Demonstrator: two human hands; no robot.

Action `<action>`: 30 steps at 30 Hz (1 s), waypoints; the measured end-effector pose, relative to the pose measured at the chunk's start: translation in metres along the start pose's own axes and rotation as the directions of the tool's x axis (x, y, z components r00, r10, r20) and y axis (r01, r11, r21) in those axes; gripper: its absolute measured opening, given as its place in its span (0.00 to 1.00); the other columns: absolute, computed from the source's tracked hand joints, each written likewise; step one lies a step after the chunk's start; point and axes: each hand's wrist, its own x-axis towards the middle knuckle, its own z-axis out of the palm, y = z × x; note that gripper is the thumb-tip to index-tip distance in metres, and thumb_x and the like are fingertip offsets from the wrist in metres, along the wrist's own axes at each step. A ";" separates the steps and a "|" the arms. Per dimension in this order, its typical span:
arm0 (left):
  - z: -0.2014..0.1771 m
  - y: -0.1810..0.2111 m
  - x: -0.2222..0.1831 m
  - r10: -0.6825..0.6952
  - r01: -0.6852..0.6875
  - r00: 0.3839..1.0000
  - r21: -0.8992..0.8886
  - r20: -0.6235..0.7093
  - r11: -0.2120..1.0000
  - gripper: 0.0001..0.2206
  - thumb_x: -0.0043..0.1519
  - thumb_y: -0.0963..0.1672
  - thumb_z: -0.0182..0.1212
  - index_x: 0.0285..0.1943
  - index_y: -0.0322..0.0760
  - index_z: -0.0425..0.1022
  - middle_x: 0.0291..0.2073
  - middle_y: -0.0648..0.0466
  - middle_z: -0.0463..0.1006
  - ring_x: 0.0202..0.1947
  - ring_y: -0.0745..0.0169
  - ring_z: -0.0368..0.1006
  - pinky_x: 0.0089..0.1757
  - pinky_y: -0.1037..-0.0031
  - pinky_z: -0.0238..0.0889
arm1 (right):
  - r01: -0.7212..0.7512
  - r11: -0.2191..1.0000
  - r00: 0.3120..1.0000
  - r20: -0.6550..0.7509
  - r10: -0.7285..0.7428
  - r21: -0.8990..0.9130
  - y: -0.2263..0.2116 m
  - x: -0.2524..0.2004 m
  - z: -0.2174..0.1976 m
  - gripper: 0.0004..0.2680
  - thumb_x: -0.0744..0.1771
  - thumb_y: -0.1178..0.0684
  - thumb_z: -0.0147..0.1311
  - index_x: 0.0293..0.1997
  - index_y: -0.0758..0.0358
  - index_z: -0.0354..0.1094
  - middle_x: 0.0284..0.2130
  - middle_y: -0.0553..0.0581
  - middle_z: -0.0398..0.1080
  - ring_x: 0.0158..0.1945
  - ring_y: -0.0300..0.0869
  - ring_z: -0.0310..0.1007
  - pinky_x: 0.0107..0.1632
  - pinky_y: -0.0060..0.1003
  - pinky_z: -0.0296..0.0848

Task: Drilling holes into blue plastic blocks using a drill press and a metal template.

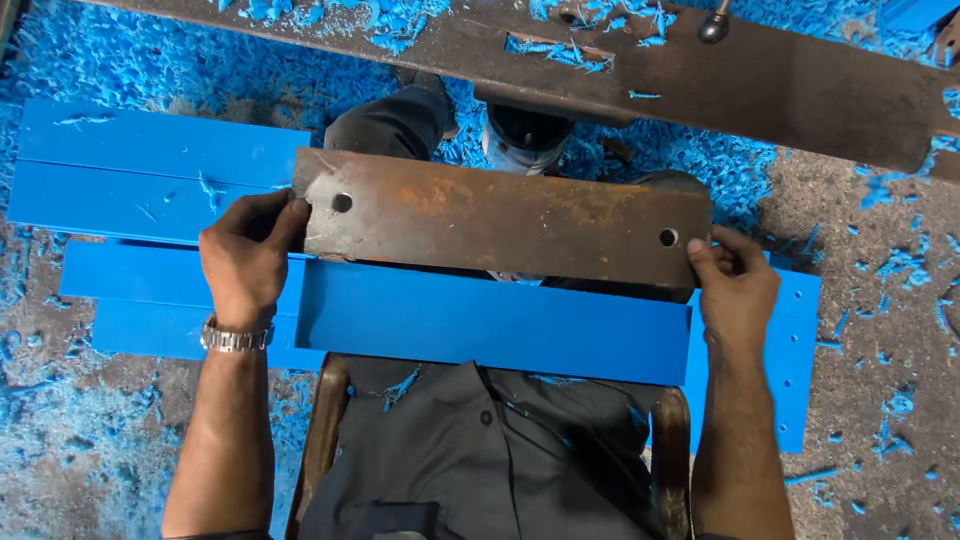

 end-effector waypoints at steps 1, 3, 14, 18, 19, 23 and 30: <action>-0.004 0.006 -0.008 -0.006 0.006 1.000 0.005 0.002 1.000 0.15 0.65 0.46 0.71 0.52 0.29 0.81 0.39 0.46 0.85 0.39 0.65 0.81 0.40 0.75 0.72 | -0.007 1.000 1.000 0.004 0.007 -0.001 -0.010 -0.006 -0.008 0.13 0.67 0.55 0.68 0.55 0.70 0.74 0.35 0.49 0.73 0.37 0.31 0.68 0.40 0.26 0.69; -0.011 0.020 -0.018 0.054 -0.055 0.998 -0.066 -0.014 0.996 0.14 0.67 0.45 0.69 0.55 0.28 0.80 0.42 0.47 0.85 0.41 0.66 0.81 0.42 0.75 0.73 | 0.035 0.999 0.999 0.005 -0.035 0.006 -0.031 -0.013 -0.022 0.14 0.67 0.56 0.68 0.57 0.70 0.73 0.36 0.48 0.71 0.38 0.30 0.66 0.41 0.24 0.67; -0.026 0.011 -0.107 0.037 -0.032 0.999 0.167 -0.028 0.985 0.13 0.64 0.44 0.69 0.54 0.33 0.81 0.44 0.49 0.83 0.43 0.63 0.81 0.45 0.73 0.71 | -0.079 0.986 0.995 0.044 0.086 -0.143 0.010 -0.100 -0.055 0.15 0.67 0.55 0.66 0.57 0.71 0.70 0.37 0.50 0.71 0.39 0.32 0.68 0.43 0.27 0.69; -0.028 0.014 -0.110 0.128 -0.121 0.992 0.228 -0.016 0.966 0.11 0.64 0.43 0.69 0.54 0.33 0.82 0.45 0.48 0.82 0.44 0.61 0.80 0.46 0.72 0.71 | -0.112 0.986 0.993 0.025 0.116 -0.121 0.020 -0.114 -0.056 0.16 0.67 0.55 0.65 0.58 0.71 0.69 0.37 0.51 0.71 0.40 0.33 0.67 0.43 0.28 0.69; -0.028 0.013 -0.110 0.130 -0.122 0.991 0.227 -0.018 0.966 0.11 0.64 0.43 0.69 0.54 0.33 0.82 0.45 0.48 0.82 0.44 0.61 0.80 0.46 0.72 0.71 | -0.109 0.987 0.993 0.025 0.113 -0.120 0.019 -0.116 -0.054 0.16 0.67 0.55 0.65 0.58 0.71 0.69 0.37 0.51 0.71 0.40 0.33 0.67 0.43 0.28 0.69; -0.030 0.006 -0.105 0.094 -0.088 0.995 0.194 -0.022 0.977 0.12 0.64 0.43 0.68 0.55 0.34 0.81 0.46 0.48 0.82 0.44 0.61 0.81 0.45 0.72 0.72 | -0.110 0.978 0.993 0.014 0.114 -0.180 0.006 -0.122 -0.043 0.16 0.66 0.55 0.65 0.58 0.71 0.69 0.36 0.52 0.71 0.39 0.34 0.67 0.44 0.30 0.69; -0.024 -0.011 -0.104 0.040 -0.038 0.999 0.187 -0.006 0.982 0.13 0.63 0.43 0.69 0.56 0.35 0.82 0.45 0.48 0.82 0.43 0.61 0.80 0.43 0.72 0.72 | -0.022 0.975 0.998 0.052 0.034 -0.219 0.008 -0.116 -0.040 0.15 0.66 0.56 0.64 0.56 0.71 0.69 0.34 0.52 0.69 0.37 0.35 0.65 0.42 0.31 0.68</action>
